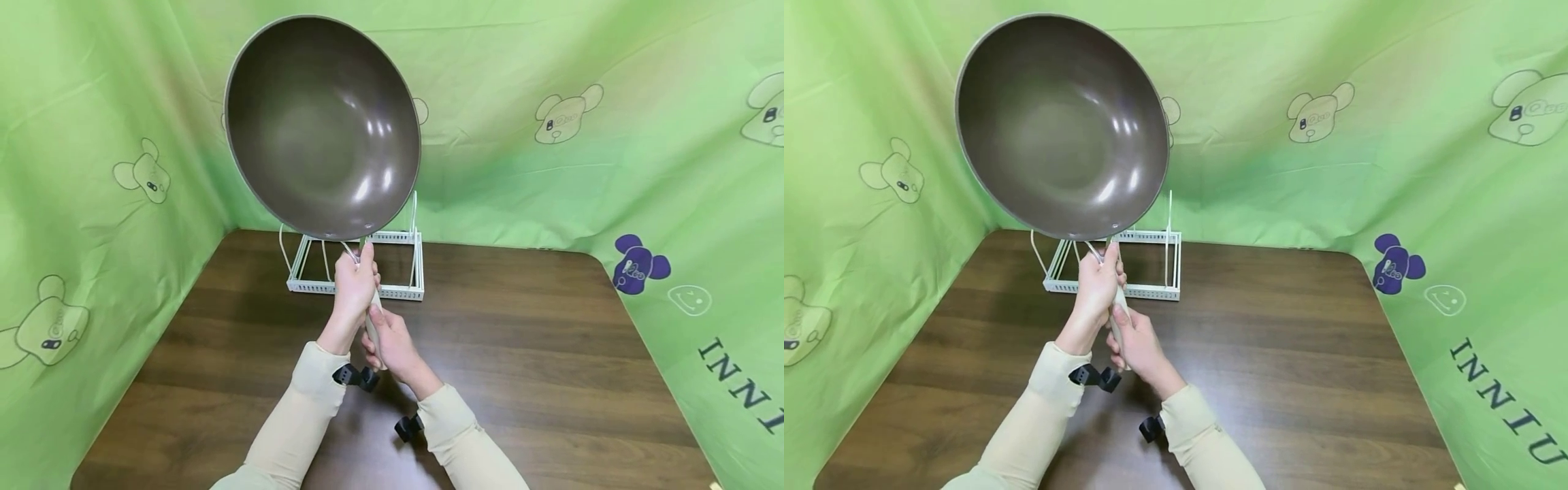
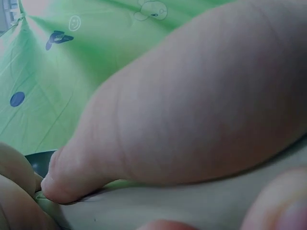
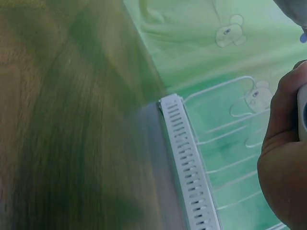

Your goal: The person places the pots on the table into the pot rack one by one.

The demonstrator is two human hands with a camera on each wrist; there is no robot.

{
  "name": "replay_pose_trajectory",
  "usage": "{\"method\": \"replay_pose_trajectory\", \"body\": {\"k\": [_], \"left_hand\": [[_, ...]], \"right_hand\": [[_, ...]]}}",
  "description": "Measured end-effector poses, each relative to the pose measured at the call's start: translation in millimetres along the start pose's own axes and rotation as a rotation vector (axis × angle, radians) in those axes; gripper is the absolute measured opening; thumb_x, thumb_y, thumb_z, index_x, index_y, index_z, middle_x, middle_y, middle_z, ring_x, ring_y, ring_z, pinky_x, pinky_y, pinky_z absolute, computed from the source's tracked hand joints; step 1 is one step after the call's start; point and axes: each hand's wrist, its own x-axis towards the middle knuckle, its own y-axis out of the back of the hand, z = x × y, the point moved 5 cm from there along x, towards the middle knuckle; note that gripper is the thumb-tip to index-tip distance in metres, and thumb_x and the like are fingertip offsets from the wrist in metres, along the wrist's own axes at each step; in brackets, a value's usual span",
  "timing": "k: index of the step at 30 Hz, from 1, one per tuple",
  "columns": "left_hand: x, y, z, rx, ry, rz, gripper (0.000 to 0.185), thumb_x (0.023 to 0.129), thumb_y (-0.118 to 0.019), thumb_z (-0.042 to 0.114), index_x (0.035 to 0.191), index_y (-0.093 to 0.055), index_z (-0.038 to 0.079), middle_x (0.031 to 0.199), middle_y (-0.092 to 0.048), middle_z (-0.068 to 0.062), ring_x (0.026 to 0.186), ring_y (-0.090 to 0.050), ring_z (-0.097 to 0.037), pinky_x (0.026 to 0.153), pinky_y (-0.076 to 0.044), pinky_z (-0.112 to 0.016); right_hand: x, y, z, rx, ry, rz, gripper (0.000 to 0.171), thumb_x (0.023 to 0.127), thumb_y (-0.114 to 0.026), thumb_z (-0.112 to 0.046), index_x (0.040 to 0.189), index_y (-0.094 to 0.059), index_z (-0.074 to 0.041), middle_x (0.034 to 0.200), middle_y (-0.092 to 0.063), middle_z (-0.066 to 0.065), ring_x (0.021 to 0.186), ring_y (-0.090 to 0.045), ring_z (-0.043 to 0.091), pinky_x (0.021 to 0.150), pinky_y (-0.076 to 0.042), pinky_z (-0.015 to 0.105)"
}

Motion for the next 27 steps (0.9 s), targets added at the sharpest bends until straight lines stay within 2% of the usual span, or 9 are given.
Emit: {"method": "replay_pose_trajectory", "body": {"k": [6,11,17,23,27], "left_hand": [[1.4,6.9,2.6,0.022,-0.011,0.018,0.027,0.107,-0.05,0.022,0.083,-0.049,0.009,0.06,-0.046,0.003,0.045,-0.042,-0.005,0.045,-0.04,-0.019],[1.7,11.8,4.7,0.084,-0.025,0.042,0.028,0.107,-0.05,0.022,0.085,-0.051,0.006,0.058,-0.047,0.005,0.044,-0.043,-0.005,0.045,-0.039,-0.018],[1.5,15.5,5.3,0.12,-0.043,0.056,0.028,0.107,-0.05,0.022,0.084,-0.049,0.007,0.057,-0.046,0.005,0.043,-0.043,-0.005,0.044,-0.038,-0.018],[0.5,19.5,7.6,0.135,-0.058,0.067,0.029,0.107,-0.05,0.024,0.082,-0.049,0.009,0.058,-0.047,0.005,0.044,-0.042,-0.005,0.044,-0.038,-0.018],[1.0,23.6,8.2,0.139,-0.067,0.077,0.028,0.107,-0.05,0.023,0.083,-0.049,0.009,0.058,-0.047,0.005,0.044,-0.043,-0.005,0.044,-0.039,-0.017]], "right_hand": [[5.1,-6.6,3.2,0.035,0.004,-0.027,0.057,0.105,-0.041,-0.055,0.092,-0.047,0.0,0.053,-0.042,-0.002,0.035,-0.039,0.01,0.033,-0.034,0.023],[7.7,-11.2,4.7,0.052,0.021,-0.05,0.056,0.104,-0.044,-0.057,0.089,-0.049,-0.003,0.053,-0.041,-0.002,0.035,-0.038,0.009,0.033,-0.033,0.023],[9.4,-15.3,5.4,0.065,0.022,-0.073,0.058,0.105,-0.041,-0.055,0.087,-0.047,0.001,0.053,-0.04,-0.002,0.035,-0.037,0.009,0.034,-0.034,0.022],[11.3,-18.6,6.0,0.058,0.019,-0.09,0.055,0.107,-0.038,-0.052,0.085,-0.047,-0.002,0.053,-0.04,-0.002,0.035,-0.038,0.008,0.034,-0.034,0.022],[12.8,-22.0,6.7,0.079,0.021,-0.126,0.06,0.106,-0.039,-0.053,0.087,-0.044,0.004,0.053,-0.041,-0.002,0.035,-0.038,0.007,0.034,-0.033,0.021]]}}
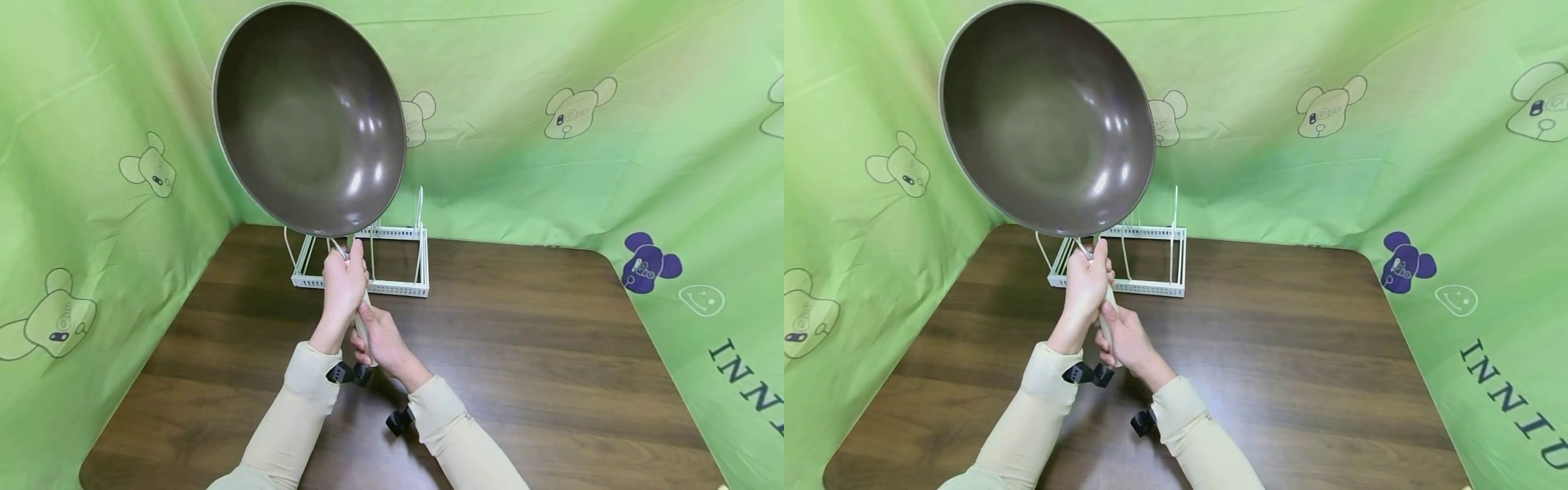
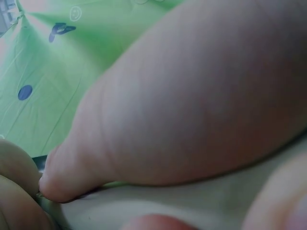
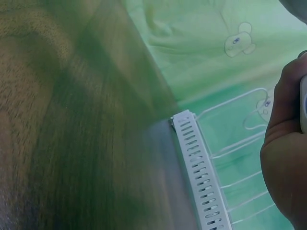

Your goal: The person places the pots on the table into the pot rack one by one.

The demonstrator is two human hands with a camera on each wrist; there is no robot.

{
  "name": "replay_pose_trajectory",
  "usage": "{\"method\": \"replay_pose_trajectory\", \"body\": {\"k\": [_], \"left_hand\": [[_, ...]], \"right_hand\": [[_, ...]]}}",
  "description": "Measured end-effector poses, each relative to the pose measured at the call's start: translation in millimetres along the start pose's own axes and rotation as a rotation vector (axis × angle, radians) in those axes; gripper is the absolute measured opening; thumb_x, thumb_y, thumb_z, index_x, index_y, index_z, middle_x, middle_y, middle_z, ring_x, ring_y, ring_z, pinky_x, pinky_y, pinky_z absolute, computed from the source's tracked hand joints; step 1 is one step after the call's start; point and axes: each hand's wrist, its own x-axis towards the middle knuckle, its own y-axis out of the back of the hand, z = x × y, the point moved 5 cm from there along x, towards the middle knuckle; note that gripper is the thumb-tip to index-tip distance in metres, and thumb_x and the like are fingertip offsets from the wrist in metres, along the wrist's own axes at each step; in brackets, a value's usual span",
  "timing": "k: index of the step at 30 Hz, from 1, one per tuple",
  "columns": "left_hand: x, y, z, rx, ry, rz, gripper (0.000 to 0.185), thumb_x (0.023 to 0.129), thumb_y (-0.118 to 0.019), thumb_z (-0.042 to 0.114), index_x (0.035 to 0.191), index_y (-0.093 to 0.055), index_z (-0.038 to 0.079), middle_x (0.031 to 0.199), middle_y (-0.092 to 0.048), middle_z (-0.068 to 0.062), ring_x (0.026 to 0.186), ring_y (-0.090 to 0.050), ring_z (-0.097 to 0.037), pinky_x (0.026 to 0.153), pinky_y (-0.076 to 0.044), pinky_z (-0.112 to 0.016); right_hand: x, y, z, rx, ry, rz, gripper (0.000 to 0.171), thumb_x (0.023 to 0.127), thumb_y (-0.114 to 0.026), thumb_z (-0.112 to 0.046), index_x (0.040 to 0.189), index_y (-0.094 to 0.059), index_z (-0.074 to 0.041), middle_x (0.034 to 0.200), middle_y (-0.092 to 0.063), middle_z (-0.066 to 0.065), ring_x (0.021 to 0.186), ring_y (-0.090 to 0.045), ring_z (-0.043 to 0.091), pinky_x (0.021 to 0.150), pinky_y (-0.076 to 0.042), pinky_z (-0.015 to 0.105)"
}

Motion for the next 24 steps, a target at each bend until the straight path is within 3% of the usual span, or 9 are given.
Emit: {"method": "replay_pose_trajectory", "body": {"k": [7,13,19,24], "left_hand": [[2.2,4.5,-2.2,0.042,-0.015,0.003,0.028,0.107,-0.05,0.023,0.083,-0.049,0.009,0.058,-0.048,0.004,0.044,-0.045,-0.005,0.045,-0.04,-0.018],[3.0,8.9,-2.7,0.143,-0.038,0.015,0.031,0.106,-0.051,0.025,0.085,-0.053,0.003,0.058,-0.05,0.002,0.045,-0.047,-0.008,0.047,-0.041,-0.021],[4.8,13.2,-5.3,0.245,-0.066,0.031,0.032,0.105,-0.052,0.028,0.078,-0.055,0.011,0.055,-0.054,0.002,0.046,-0.054,-0.015,0.049,-0.044,-0.025],[4.4,16.4,-3.8,0.331,-0.077,0.033,0.031,0.104,-0.052,0.03,0.082,-0.057,0.01,0.056,-0.058,-0.001,0.046,-0.058,-0.018,0.052,-0.046,-0.029]], "right_hand": [[2.6,-2.4,4.5,0.036,-0.012,-0.024,0.066,0.101,-0.045,-0.062,0.086,-0.045,0.002,0.053,-0.042,-0.003,0.036,-0.039,0.006,0.034,-0.034,0.02],[5.5,-3.4,12.0,0.04,-0.025,-0.029,0.069,0.094,-0.048,-0.071,0.086,-0.048,-0.002,0.053,-0.043,-0.005,0.037,-0.038,0.005,0.034,-0.035,0.02],[5.4,-4.9,15.4,0.042,-0.032,-0.038,0.07,0.092,-0.049,-0.074,0.087,-0.048,-0.004,0.054,-0.043,-0.004,0.038,-0.038,0.003,0.034,-0.033,0.019],[5.8,-8.2,17.4,0.081,-0.032,-0.062,0.067,0.093,-0.047,-0.073,0.087,-0.048,-0.006,0.054,-0.043,-0.005,0.04,-0.038,0.002,0.034,-0.032,0.018]]}}
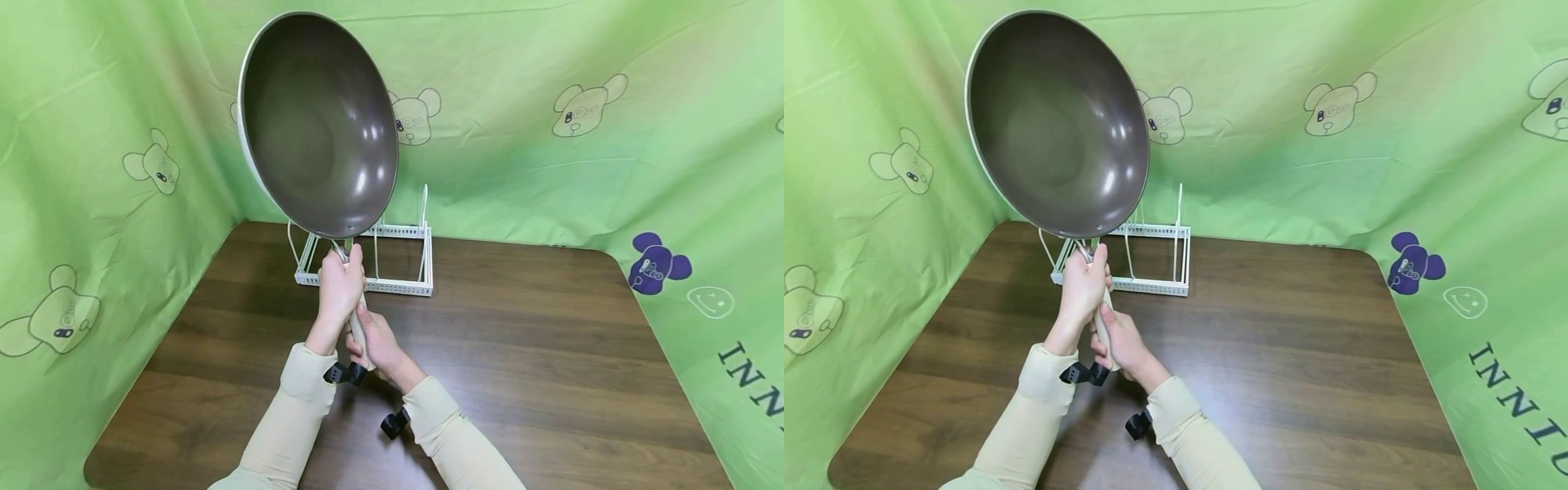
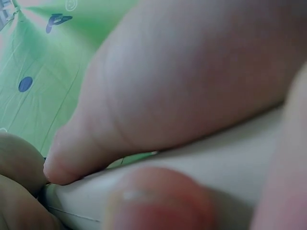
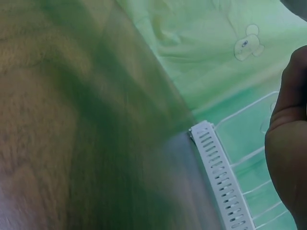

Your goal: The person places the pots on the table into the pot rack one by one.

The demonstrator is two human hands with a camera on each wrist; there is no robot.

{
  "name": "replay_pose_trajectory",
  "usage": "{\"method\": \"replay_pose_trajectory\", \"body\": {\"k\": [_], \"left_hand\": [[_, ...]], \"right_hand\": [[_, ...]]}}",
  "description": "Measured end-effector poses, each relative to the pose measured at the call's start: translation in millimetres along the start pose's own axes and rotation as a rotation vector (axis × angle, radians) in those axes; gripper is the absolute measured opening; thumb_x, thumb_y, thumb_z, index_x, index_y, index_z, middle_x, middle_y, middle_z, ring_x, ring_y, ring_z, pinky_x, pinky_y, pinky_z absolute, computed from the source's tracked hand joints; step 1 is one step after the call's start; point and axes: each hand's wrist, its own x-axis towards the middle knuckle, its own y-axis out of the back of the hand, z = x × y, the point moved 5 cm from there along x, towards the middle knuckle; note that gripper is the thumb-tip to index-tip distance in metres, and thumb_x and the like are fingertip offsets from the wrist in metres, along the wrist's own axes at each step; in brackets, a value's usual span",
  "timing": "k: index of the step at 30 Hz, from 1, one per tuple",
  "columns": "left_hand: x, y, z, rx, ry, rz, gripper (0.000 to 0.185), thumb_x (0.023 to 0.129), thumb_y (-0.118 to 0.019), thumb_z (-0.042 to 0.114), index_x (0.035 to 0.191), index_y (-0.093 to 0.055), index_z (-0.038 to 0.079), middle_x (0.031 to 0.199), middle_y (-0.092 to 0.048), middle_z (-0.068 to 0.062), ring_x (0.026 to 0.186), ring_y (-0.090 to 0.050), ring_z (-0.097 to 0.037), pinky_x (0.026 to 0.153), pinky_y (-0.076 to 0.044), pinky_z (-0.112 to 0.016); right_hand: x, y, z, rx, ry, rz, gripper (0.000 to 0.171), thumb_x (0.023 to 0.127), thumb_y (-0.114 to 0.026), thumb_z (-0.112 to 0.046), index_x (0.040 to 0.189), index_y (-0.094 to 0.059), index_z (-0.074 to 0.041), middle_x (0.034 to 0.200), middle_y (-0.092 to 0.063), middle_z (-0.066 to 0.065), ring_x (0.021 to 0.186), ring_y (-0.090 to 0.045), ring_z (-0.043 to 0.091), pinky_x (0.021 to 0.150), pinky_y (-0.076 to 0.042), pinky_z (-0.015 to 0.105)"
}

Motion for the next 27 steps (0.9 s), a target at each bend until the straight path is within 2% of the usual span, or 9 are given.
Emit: {"method": "replay_pose_trajectory", "body": {"k": [6,17,27], "left_hand": [[-1.6,0.9,-0.6,0.1,-0.027,-0.01,0.03,0.104,-0.05,0.031,0.084,-0.058,0.009,0.053,-0.058,0.0,0.045,-0.058,-0.016,0.053,-0.045,-0.034],[-6.3,4.1,-3.4,0.147,-0.044,0.008,0.026,0.104,-0.051,0.027,0.09,-0.057,0.006,0.057,-0.061,-0.002,0.046,-0.06,-0.014,0.055,-0.048,-0.035],[-9.5,8.3,-0.5,0.174,-0.063,0.025,0.023,0.103,-0.052,0.025,0.092,-0.054,0.006,0.056,-0.061,-0.003,0.048,-0.061,-0.016,0.058,-0.05,-0.038]], "right_hand": [[-1.8,-0.9,2.8,0.042,-0.014,-0.014,0.066,0.093,-0.047,-0.074,0.086,-0.049,-0.008,0.052,-0.043,-0.006,0.04,-0.037,0.001,0.034,-0.03,0.017],[-4.9,-2.3,7.5,0.076,-0.042,-0.084,0.064,0.095,-0.042,-0.073,0.087,-0.047,-0.01,0.051,-0.043,-0.008,0.038,-0.037,0.0,0.033,-0.029,0.017],[-5.5,-4.9,6.4,0.179,-0.072,-0.187,0.058,0.099,-0.04,-0.067,0.088,-0.047,-0.011,0.054,-0.045,-0.011,0.041,-0.039,-0.002,0.034,-0.029,0.016]]}}
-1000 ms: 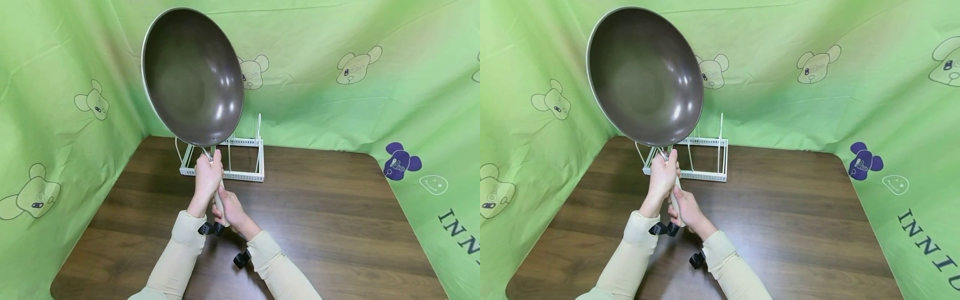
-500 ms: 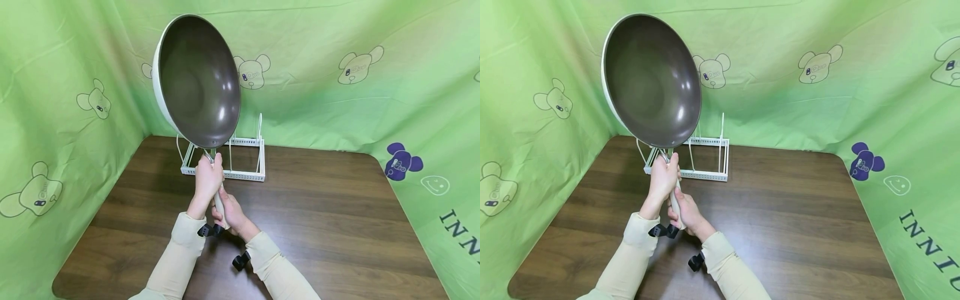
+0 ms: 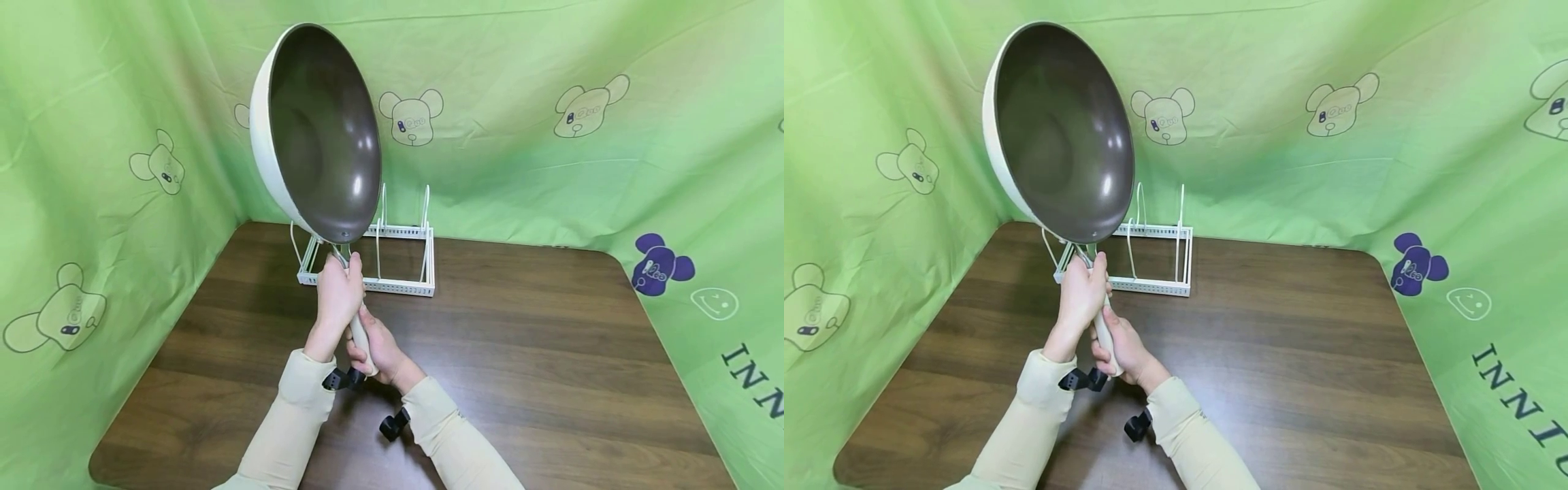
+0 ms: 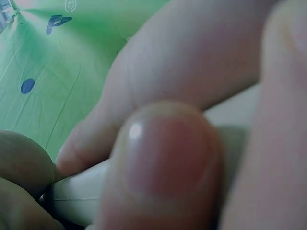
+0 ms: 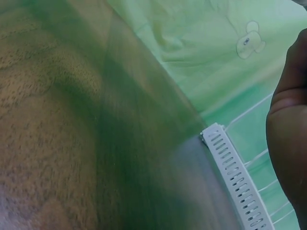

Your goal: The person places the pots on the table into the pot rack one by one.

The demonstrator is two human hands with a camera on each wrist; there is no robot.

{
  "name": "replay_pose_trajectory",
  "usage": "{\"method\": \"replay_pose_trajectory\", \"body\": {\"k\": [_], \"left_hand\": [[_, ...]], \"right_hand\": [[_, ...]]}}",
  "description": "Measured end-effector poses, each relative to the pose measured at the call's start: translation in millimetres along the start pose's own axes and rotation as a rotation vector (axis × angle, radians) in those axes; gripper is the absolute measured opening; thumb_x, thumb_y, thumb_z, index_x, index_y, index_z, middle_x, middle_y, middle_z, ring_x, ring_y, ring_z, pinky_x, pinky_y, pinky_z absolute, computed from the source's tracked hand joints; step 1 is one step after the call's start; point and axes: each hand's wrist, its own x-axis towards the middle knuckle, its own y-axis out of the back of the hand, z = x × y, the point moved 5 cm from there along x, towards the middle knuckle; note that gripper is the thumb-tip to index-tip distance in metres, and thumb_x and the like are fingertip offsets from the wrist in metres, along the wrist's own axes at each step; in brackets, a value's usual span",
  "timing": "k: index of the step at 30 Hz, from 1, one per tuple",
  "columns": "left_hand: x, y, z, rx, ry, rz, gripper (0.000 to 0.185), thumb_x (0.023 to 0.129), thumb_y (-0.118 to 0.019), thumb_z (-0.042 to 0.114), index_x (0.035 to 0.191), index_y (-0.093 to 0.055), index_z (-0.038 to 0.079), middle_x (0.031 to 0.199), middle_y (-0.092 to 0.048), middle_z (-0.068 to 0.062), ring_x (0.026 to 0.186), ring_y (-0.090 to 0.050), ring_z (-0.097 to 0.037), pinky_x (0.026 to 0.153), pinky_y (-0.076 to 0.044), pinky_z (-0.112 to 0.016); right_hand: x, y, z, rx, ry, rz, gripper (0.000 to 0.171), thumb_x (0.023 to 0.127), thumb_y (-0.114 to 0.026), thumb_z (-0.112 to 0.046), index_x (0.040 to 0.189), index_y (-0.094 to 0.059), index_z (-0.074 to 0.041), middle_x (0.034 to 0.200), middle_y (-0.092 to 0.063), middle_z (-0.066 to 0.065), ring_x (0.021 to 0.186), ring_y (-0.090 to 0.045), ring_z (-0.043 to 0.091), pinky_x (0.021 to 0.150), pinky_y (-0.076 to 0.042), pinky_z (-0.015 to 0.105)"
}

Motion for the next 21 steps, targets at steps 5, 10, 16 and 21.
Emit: {"method": "replay_pose_trajectory", "body": {"k": [5,10,16,21], "left_hand": [[-0.8,-0.4,1.0,0.027,-0.031,0.009,0.022,0.103,-0.051,0.023,0.092,-0.054,0.004,0.057,-0.061,-0.004,0.049,-0.063,-0.019,0.057,-0.051,-0.041],[-1.0,-2.8,-0.3,0.071,-0.059,0.002,0.021,0.103,-0.051,0.021,0.093,-0.054,0.003,0.059,-0.063,-0.005,0.054,-0.065,-0.024,0.059,-0.052,-0.043],[-0.3,-5.6,-2.8,0.12,-0.069,-0.008,0.021,0.102,-0.05,0.021,0.094,-0.053,0.002,0.062,-0.064,-0.008,0.062,-0.067,-0.031,0.061,-0.053,-0.047],[-0.2,-8.6,-3.3,0.145,-0.078,-0.014,0.021,0.102,-0.052,0.019,0.095,-0.053,-0.001,0.065,-0.063,-0.01,0.064,-0.066,-0.035,0.062,-0.052,-0.048]], "right_hand": [[-0.9,0.8,0.6,0.048,-0.014,-0.035,0.055,0.102,-0.036,-0.064,0.088,-0.046,-0.012,0.055,-0.045,-0.012,0.042,-0.039,-0.003,0.034,-0.028,0.015],[-2.9,1.7,3.2,0.097,-0.044,-0.051,0.056,0.1,-0.039,-0.068,0.088,-0.046,-0.013,0.055,-0.046,-0.013,0.042,-0.04,-0.004,0.034,-0.028,0.014],[-3.9,2.6,6.5,0.133,-0.054,-0.071,0.056,0.1,-0.037,-0.068,0.086,-0.048,-0.015,0.056,-0.047,-0.014,0.042,-0.041,-0.004,0.035,-0.029,0.013],[-4.1,4.1,9.4,0.158,-0.055,-0.088,0.055,0.102,-0.034,-0.066,0.085,-0.049,-0.016,0.055,-0.046,-0.014,0.042,-0.042,-0.004,0.035,-0.029,0.013]]}}
